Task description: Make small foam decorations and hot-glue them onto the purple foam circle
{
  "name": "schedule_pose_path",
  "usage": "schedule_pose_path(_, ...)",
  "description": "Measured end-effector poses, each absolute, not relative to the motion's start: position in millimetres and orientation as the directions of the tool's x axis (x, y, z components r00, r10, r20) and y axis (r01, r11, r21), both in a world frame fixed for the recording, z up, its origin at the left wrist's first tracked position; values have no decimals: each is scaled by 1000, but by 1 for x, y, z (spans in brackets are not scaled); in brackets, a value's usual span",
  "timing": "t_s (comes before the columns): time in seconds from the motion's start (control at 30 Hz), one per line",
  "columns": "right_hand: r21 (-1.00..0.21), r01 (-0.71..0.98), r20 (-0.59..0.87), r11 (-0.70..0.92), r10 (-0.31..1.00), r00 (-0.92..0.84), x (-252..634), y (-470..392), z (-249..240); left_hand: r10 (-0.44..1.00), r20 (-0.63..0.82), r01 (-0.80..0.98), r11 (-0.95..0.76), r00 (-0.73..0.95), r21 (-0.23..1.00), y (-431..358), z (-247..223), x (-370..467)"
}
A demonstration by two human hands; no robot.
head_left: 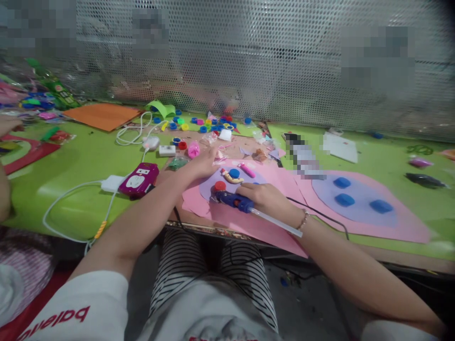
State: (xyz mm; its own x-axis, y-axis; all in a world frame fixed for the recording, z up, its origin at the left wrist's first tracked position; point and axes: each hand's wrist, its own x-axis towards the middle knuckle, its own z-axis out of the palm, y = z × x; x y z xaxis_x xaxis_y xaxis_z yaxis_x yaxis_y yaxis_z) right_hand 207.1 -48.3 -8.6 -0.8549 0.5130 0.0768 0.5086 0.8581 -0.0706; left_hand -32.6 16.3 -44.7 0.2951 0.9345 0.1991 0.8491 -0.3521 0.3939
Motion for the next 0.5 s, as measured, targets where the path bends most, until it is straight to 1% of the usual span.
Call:
schedule_pose_path(0.1,-71,510,74,857,514,-855,207,-48,-8,923,218,833,-382,318,401,16,-44,-32)
schedule_pose_path(0.23,-77,501,69,862,506,-860,207,-47,-8,933,207,845,-355,294,401,16,-44,-32)
schedule_pose_path(0.5,-78,499,77,863,504,-860,207,-47,-9,921,224,834,-385,319,395,17,-45,-32)
